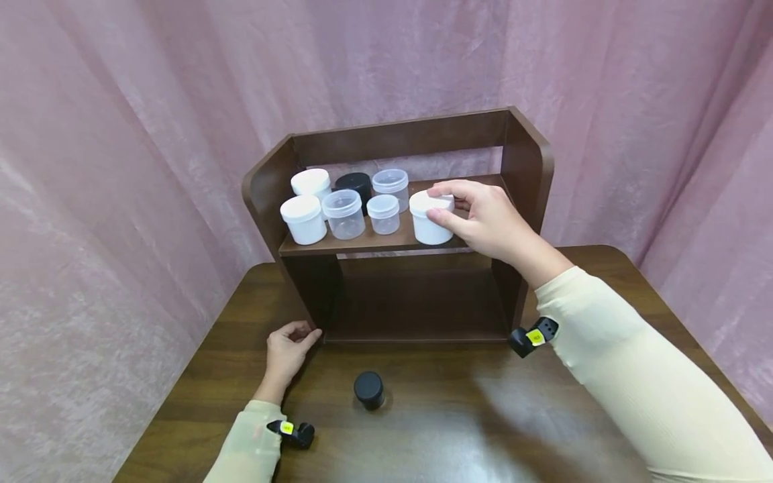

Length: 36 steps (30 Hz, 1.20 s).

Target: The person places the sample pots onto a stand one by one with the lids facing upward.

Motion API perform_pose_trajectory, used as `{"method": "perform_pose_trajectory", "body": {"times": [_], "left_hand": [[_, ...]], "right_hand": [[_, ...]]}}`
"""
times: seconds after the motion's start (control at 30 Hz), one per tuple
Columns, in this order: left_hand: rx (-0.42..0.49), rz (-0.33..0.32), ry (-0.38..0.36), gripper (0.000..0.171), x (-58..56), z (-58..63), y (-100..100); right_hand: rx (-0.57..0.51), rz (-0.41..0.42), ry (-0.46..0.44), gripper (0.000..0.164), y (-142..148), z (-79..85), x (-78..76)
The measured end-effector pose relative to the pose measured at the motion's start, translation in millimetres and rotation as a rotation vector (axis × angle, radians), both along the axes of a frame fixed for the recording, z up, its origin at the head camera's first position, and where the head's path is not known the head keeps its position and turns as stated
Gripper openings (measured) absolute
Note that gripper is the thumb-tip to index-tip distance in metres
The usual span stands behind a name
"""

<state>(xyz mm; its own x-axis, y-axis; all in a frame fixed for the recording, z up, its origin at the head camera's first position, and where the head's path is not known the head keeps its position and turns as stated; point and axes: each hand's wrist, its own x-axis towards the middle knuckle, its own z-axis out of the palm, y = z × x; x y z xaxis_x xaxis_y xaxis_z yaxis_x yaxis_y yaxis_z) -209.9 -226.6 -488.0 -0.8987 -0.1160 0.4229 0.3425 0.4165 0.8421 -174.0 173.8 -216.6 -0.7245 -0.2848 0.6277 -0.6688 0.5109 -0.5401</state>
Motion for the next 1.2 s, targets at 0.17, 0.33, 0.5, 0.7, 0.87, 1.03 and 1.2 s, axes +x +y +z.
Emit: {"method": "perform_pose_trajectory", "body": {"times": [0.17, 0.33, 0.5, 0.7, 0.87, 1.03, 1.2], "left_hand": [[0.006, -0.003, -0.01, 0.015, 0.3, 1.2, 0.1], [0.003, -0.009, -0.023, 0.015, 1.9, 2.8, 2.7], [0.006, -0.017, -0.029, 0.014, 2.2, 3.5, 4.3], [0.016, -0.025, -0.038, 0.014, 2.8, 2.6, 4.6], [0.02, -0.02, -0.04, 0.014, 3.8, 2.2, 4.2], [0.019, -0.021, -0.038, 0.014, 4.0, 1.7, 3.7], [0.01, -0.023, -0.029, 0.013, 3.8, 1.9, 4.7]], "right_hand": [[0.022, -0.05, -0.047, 0.033, -1.3, 0.4, -8.1], [0.033, -0.099, -0.043, 0.034, 0.0, -1.2, -14.1], [0.038, -0.147, -0.03, 0.034, 2.6, -1.0, -16.8], [0.007, -0.173, -0.035, 0.036, 3.6, -0.5, -19.4], [-0.045, -0.159, -0.065, 0.037, 3.4, -1.0, -23.7], [-0.035, -0.168, -0.067, 0.038, 3.9, -0.7, -28.8], [-0.032, -0.184, -0.085, 0.037, 4.6, 0.2, -32.3]]}}
